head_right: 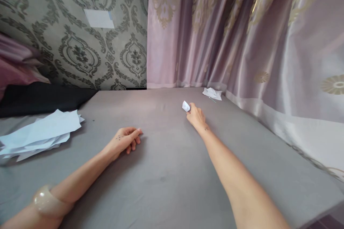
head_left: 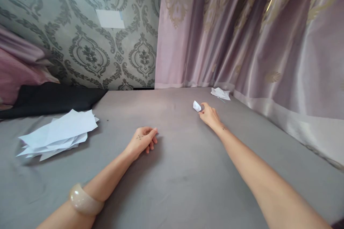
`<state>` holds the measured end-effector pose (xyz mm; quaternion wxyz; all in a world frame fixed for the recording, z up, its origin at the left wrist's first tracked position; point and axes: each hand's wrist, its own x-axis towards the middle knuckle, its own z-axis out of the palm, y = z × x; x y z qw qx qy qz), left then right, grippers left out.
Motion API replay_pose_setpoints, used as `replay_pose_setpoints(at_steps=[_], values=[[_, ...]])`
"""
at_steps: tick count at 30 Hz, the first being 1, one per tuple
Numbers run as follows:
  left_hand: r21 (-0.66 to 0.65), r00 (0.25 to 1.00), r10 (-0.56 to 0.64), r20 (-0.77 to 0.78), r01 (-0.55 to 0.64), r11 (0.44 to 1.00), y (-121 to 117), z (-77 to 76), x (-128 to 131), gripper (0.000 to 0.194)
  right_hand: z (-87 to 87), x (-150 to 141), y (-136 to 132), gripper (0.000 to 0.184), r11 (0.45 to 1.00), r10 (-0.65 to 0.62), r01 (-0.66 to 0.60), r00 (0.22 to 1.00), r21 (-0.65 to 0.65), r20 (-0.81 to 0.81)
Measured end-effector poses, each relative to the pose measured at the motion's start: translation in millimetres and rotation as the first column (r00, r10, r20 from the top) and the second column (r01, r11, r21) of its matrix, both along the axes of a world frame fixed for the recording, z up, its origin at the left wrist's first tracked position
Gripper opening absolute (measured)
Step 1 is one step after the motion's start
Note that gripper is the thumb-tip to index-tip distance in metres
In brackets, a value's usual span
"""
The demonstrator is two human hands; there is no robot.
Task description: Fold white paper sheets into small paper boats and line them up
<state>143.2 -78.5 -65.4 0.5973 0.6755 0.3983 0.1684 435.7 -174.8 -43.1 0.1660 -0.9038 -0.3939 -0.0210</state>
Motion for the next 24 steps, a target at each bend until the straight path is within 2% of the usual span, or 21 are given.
replay_pose_setpoints(at_steps=[6, 12, 17, 24], values=[[0.008, 1.0, 0.002, -0.011, -0.002, 1.0, -1, 1.8, 1, 0.023, 1.8, -1, -8, 0.043, 1.0, 0.018, -0.017, 1.0, 0.026, -0.02], [0.012, 1.0, -0.007, 0.0, 0.007, 1.0, -2, 2.2, 1, 0.021, -2.5, -8, -10, 0.041, 0.998, -0.04, 0.041, 0.999, 0.039, -0.022], [0.016, 1.0, -0.003, 0.002, 0.003, 1.0, -1, 2.7, 0, 0.018, -5.8, -1, -1, 0.025, 1.0, 0.017, -0.016, 0.999, 0.015, -0.029], [-0.006, 1.0, 0.0, 0.009, 0.0, 1.0, -1, 2.4, 1, 0.017, -7.8, 19, 10, 0.029, 0.994, -0.112, 0.112, 0.994, 0.009, 0.008]])
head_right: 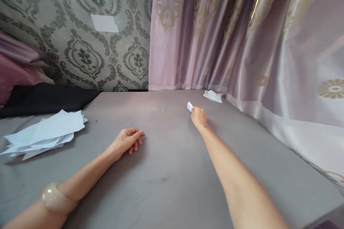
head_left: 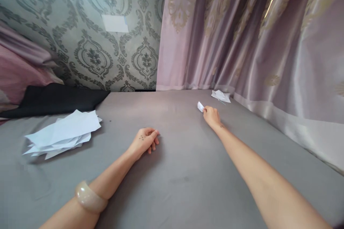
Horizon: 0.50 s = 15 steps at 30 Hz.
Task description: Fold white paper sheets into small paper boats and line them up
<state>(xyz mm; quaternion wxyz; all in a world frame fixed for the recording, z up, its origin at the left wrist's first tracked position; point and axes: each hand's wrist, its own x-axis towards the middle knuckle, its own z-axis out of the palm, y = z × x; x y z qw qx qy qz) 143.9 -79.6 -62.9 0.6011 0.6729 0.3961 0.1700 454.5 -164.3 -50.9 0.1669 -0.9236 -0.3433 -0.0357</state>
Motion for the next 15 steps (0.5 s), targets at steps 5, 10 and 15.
replay_pose_setpoints(at_steps=[5, 10, 15], values=[[0.001, 1.0, -0.006, 0.004, 0.006, 1.0, 1, -2.3, 0, 0.017, 0.9, 8, -3, 0.027, 1.0, -0.013, 0.013, 1.0, 0.01, -0.016], [-0.005, 1.0, 0.001, 0.005, -0.001, 1.0, 1, -1.2, -1, 0.016, 8.4, 7, -17, 0.042, 0.996, 0.03, -0.027, 0.999, 0.085, -0.033], [0.013, 1.0, -0.008, 0.014, 0.008, 1.0, 0, -1.0, -1, 0.015, 7.7, -26, -43, 0.035, 0.988, 0.097, -0.09, 0.994, 0.122, -0.052]])
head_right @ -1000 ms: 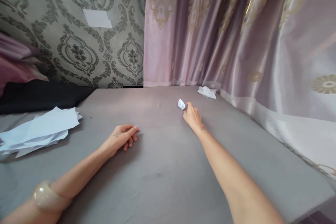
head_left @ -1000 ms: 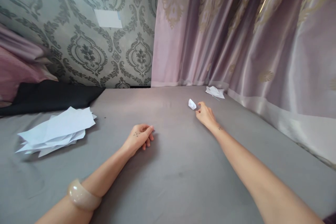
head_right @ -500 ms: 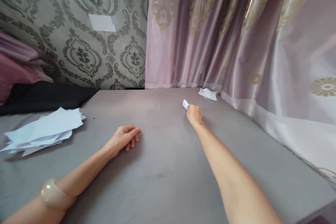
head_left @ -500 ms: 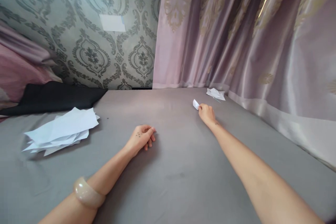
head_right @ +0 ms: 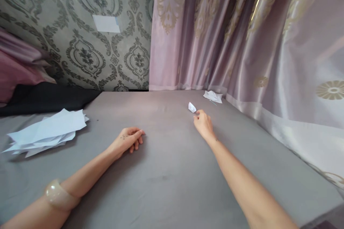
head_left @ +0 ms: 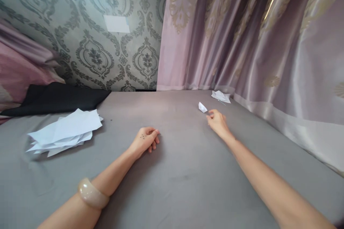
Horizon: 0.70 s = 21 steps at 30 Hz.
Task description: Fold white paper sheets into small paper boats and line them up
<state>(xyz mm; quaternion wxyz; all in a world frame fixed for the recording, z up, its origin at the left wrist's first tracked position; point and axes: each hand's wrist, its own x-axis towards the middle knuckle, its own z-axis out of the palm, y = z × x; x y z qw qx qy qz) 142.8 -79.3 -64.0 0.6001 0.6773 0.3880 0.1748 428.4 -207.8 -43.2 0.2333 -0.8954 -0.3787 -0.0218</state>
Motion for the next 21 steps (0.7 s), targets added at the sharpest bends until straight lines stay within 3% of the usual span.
replay_pose_setpoints(at_steps=[3, 7, 11, 16, 19, 21], values=[[0.018, 1.0, -0.001, -0.007, 0.001, 1.0, 1, -1.2, 1, 0.014, -8.9, -45, -7, 0.025, 0.98, 0.194, -0.195, 0.98, -0.026, -0.046], [0.037, 0.999, -0.03, 0.023, 0.03, 0.999, 0, -0.5, 0, 0.016, -21.0, -103, -6, 0.024, 0.89, 0.453, -0.454, 0.891, -0.036, -0.026], [0.074, 1.0, -0.017, 0.001, 0.017, 0.997, -1, 1.8, -1, 0.016, -30.7, -124, -3, 0.026, 0.906, 0.423, -0.42, 0.902, -0.055, 0.088], [0.175, 0.998, -0.032, -0.056, 0.042, 0.984, -3, 4.8, -3, 0.018, -33.2, -120, -2, 0.025, 0.896, 0.444, -0.444, 0.895, 0.006, 0.04], [0.291, 0.992, -0.004, -0.123, 0.04, 0.956, 5, 9.8, -11, 0.017, -31.9, -118, -4, 0.027, 0.895, 0.444, -0.445, 0.895, 0.005, 0.048], [0.417, 0.983, 0.081, -0.165, -0.005, 0.909, 16, 15.9, -25, 0.014, -32.1, -118, -5, 0.028, 0.894, 0.446, -0.448, 0.892, 0.012, 0.07]])
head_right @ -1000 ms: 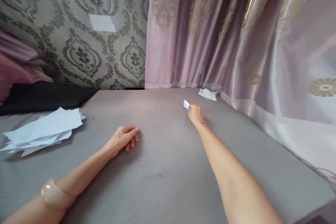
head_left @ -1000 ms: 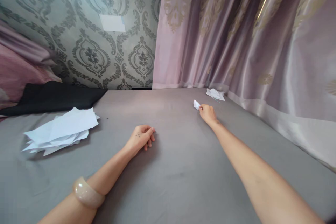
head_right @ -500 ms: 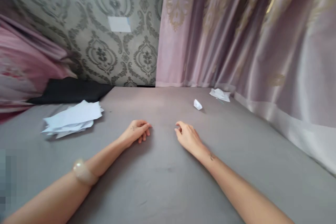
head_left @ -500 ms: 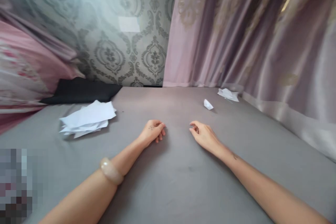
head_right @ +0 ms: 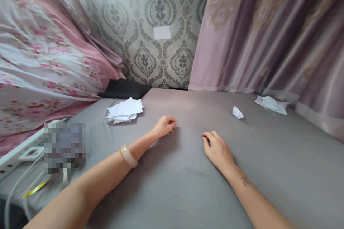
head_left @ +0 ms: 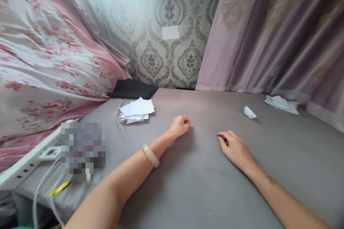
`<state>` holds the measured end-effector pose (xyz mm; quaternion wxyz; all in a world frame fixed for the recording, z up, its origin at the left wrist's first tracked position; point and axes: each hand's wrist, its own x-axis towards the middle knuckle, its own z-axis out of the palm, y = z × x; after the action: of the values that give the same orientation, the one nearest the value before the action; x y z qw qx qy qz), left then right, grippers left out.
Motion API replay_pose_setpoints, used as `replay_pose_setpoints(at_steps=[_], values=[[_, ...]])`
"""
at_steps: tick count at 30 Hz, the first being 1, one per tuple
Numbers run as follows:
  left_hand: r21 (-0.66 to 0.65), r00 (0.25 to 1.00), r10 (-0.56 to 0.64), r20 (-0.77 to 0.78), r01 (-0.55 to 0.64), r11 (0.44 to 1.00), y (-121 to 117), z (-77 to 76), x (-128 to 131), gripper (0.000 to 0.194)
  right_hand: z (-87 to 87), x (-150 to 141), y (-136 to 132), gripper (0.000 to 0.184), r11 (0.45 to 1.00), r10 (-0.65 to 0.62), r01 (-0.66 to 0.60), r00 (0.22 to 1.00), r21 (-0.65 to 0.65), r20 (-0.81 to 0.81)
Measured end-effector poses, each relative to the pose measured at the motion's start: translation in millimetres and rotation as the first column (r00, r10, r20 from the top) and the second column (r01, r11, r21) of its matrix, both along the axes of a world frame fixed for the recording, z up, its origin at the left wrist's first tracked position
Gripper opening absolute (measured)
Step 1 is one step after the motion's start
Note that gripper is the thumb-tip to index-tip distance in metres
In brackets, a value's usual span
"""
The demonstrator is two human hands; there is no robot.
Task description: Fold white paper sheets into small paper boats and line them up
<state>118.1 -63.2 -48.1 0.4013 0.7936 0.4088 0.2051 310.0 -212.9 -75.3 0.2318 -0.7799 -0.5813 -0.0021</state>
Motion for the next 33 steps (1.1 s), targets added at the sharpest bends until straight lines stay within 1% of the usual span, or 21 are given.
replay_pose_setpoints(at_steps=[1, 2, 4, 5, 6, 7, 8, 9, 10, 11, 16, 19, 22, 24, 27, 29, 31, 32, 33], values=[[0.083, 0.998, 0.055, -0.019, -0.053, 0.995, 7, 3.6, -10, 0.013, -0.4, 0, 0, 0.028, 1.0, 0.005, -0.005, 1.0, 0.007, 0.006], [0.165, 0.994, 0.108, -0.027, -0.102, 0.981, 14, 7.3, -21, 0.02, -0.9, 0, 0, 0.029, 1.0, 0.011, -0.012, 1.0, 0.011, 0.01], [0.283, 0.976, 0.21, -0.05, -0.188, 0.94, 28, 13.7, -45, 0.036, -1.8, 1, 0, 0.029, 1.0, 0.021, -0.021, 1.0, 0.008, 0.017], [0.352, 0.959, 0.274, -0.073, -0.232, 0.907, 34, 15.9, -57, 0.043, -2.2, 1, 0, 0.029, 1.0, 0.021, -0.021, 1.0, 0.002, 0.021], [0.496, 0.909, 0.384, -0.162, -0.261, 0.828, 40, 17.2, -68, 0.047, -2.6, 1, 0, 0.029, 1.0, 0.017, -0.017, 1.0, -0.004, 0.025], [0.598, 0.844, 0.483, -0.233, -0.267, 0.756, 45, 17.6, -77, 0.051, -2.9, 2, 0, 0.028, 1.0, 0.013, -0.012, 0.999, -0.008, 0.03], [0.649, 0.78, 0.557, -0.284, -0.272, 0.711, 49, 17.2, -85, 0.052, -3.1, 2, 0, 0.028, 1.0, 0.01, -0.01, 0.999, -0.01, 0.036], [0.676, 0.726, 0.607, -0.322, -0.272, 0.685, 53, 16.1, -91, 0.051, -3.4, 2, 0, 0.028, 1.0, 0.011, -0.011, 0.999, -0.01, 0.043], [0.681, 0.684, 0.636, -0.357, -0.275, 0.678, 56, 14.7, -95, 0.05, -3.7, 3, 0, 0.028, 1.0, 0.016, -0.015, 0.999, -0.007, 0.051], [0.676, 0.661, 0.65, -0.374, -0.285, 0.679, 59, 13.0, -98, 0.048, -4.0, 3, 0, 0.028, 1.0, 0.022, -0.022, 0.998, -0.002, 0.058], [0.603, 0.621, 0.657, -0.428, -0.345, 0.719, 69, 5.1, -100, 0.039, -5.1, 5, 1, 0.029, 0.999, 0.043, -0.045, 0.996, 0.026, 0.079], [0.577, 0.615, 0.66, -0.431, -0.375, 0.726, 70, 1.5, -99, 0.036, -5.7, 6, 2, 0.029, 0.998, 0.056, -0.059, 0.995, 0.028, 0.088], [0.573, 0.626, 0.657, -0.42, -0.378, 0.727, 69, -0.6, -100, 0.031, -6.5, 8, 2, 0.029, 0.997, 0.065, -0.068, 0.994, 0.028, 0.089], [0.572, 0.639, 0.651, -0.411, -0.375, 0.729, 68, 0.6, -102, 0.028, -6.7, 8, 2, 0.028, 0.997, 0.07, -0.072, 0.993, 0.024, 0.095], [0.589, 0.663, 0.649, -0.374, -0.371, 0.718, 66, 10.2, -106, 0.027, -5.7, 8, 2, 0.028, 0.997, 0.072, -0.074, 0.992, 0.016, 0.104], [0.628, 0.686, 0.653, -0.321, -0.362, 0.689, 62, 22.0, -106, 0.029, -4.7, 6, 2, 0.028, 0.998, 0.064, -0.065, 0.993, 0.012, 0.099], [0.682, 0.732, 0.634, -0.25, -0.331, 0.652, 54, 34.8, -101, 0.034, -4.1, 5, 3, 0.028, 0.998, 0.062, -0.064, 0.995, 0.016, 0.083], [0.715, 0.774, 0.6, -0.2, -0.303, 0.63, 48, 40.0, -96, 0.036, -4.1, 4, 3, 0.027, 0.998, 0.064, -0.066, 0.996, 0.024, 0.067], [0.763, 0.868, 0.487, -0.098, -0.248, 0.597, 40, 43.6, -90, 0.038, -4.3, 3, 4, 0.027, 0.997, 0.064, -0.066, 0.997, 0.039, 0.043]])
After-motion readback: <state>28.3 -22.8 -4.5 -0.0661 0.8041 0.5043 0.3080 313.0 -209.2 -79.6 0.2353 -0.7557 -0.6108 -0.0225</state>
